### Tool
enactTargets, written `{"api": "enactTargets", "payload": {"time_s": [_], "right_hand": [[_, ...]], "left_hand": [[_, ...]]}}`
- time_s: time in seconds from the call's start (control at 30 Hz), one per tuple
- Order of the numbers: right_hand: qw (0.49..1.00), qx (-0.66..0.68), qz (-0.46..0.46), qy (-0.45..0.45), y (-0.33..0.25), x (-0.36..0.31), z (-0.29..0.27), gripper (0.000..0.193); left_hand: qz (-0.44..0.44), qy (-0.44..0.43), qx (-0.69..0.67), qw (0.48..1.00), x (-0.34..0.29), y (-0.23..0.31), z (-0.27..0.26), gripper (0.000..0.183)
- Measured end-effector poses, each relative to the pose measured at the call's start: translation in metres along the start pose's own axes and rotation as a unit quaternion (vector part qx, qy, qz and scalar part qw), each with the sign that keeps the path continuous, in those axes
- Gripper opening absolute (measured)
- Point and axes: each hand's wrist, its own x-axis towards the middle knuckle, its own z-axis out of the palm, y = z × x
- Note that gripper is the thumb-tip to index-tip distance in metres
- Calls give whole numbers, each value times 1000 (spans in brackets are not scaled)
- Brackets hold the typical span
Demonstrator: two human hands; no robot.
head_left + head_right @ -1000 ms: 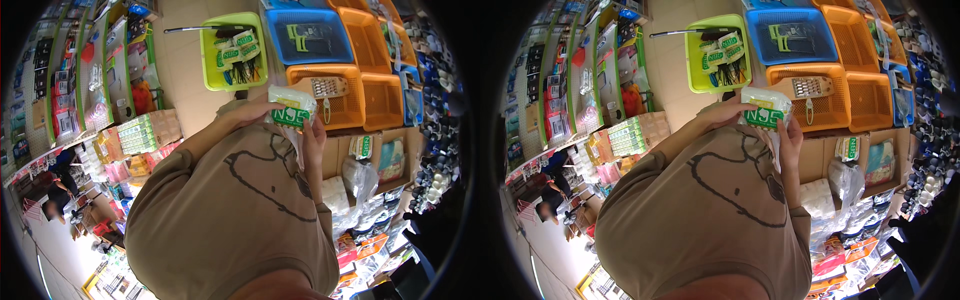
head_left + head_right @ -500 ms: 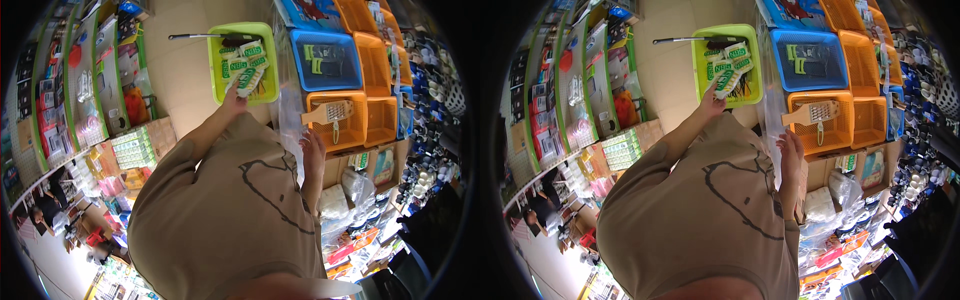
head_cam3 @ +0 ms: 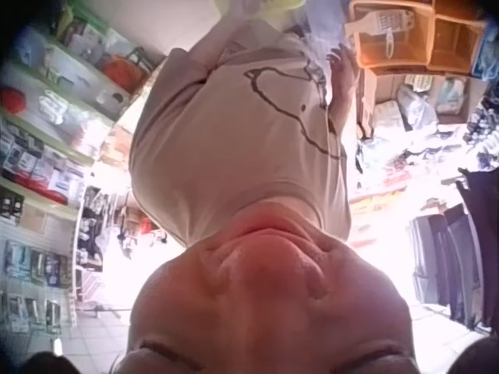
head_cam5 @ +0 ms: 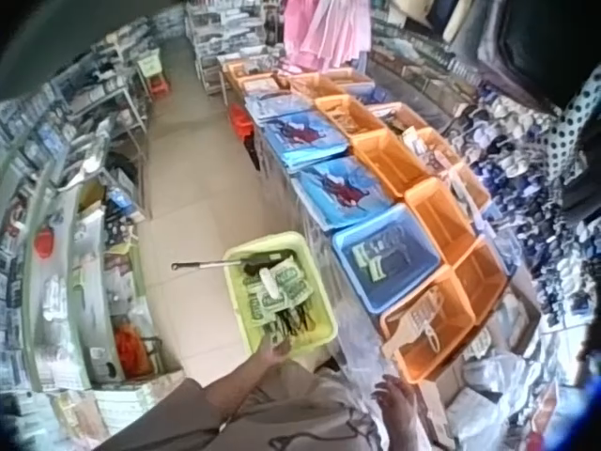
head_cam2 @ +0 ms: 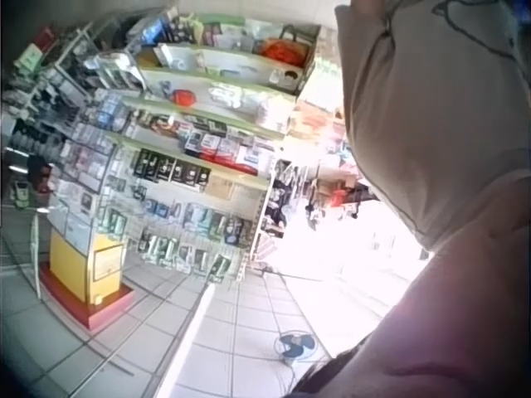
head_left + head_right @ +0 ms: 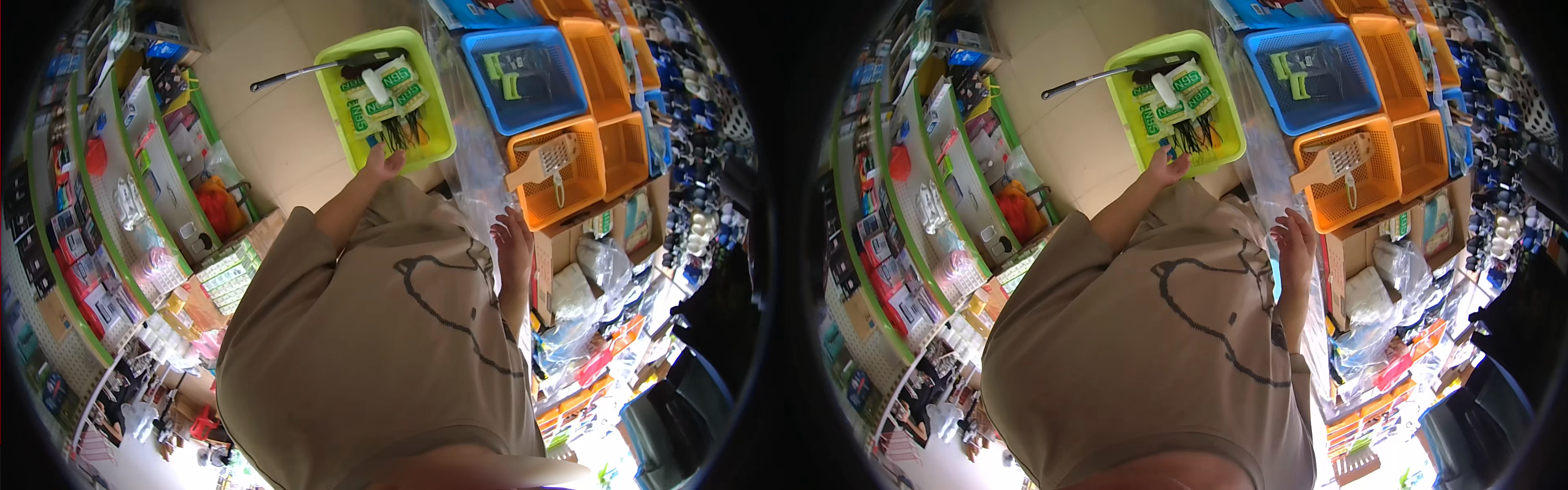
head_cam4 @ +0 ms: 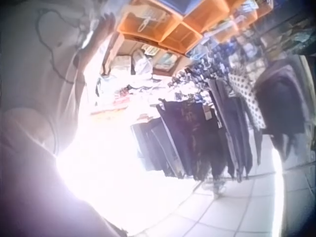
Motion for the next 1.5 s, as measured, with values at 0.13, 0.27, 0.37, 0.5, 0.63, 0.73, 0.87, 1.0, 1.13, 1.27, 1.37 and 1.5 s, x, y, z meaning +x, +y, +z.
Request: {"api": "enactTargets", "payload": {"time_s": [0.13,0.27,0.37,0.5,0.63,0.73,0.87,1.0,1.13,1.27,1.37,1.5], "right_hand": [[999,16,23,30,6,-4,0,34],[999,19,33,34,5,-5,-1,34],[998,26,29,54,4,-6,-10,34],[996,29,-1,79,4,-11,-28,34],[996,41,11,76,-5,-1,-40,34],[991,50,-10,124,-7,-2,-65,33],[986,67,-17,155,-12,6,-96,32],[973,115,-60,190,-24,22,-134,31],[945,244,-89,201,-10,76,-230,21],[873,403,-27,274,-8,143,-305,22],[789,597,-13,143,50,208,-460,26],[729,675,53,103,34,277,-474,51]], "left_hand": [[14,48,52,997,-7,6,2,48],[58,51,103,992,4,24,-12,36],[95,36,192,976,13,39,-31,34],[185,53,424,885,47,74,-85,35],[255,13,574,778,77,161,-207,12],[223,114,613,749,56,137,-201,15],[193,139,642,729,31,141,-200,22],[199,101,603,766,29,134,-165,27],[248,87,606,750,8,71,-86,33],[276,23,620,734,-18,16,-21,40],[279,-5,665,693,-28,-36,9,42],[275,16,697,662,-34,-65,13,48]]}}
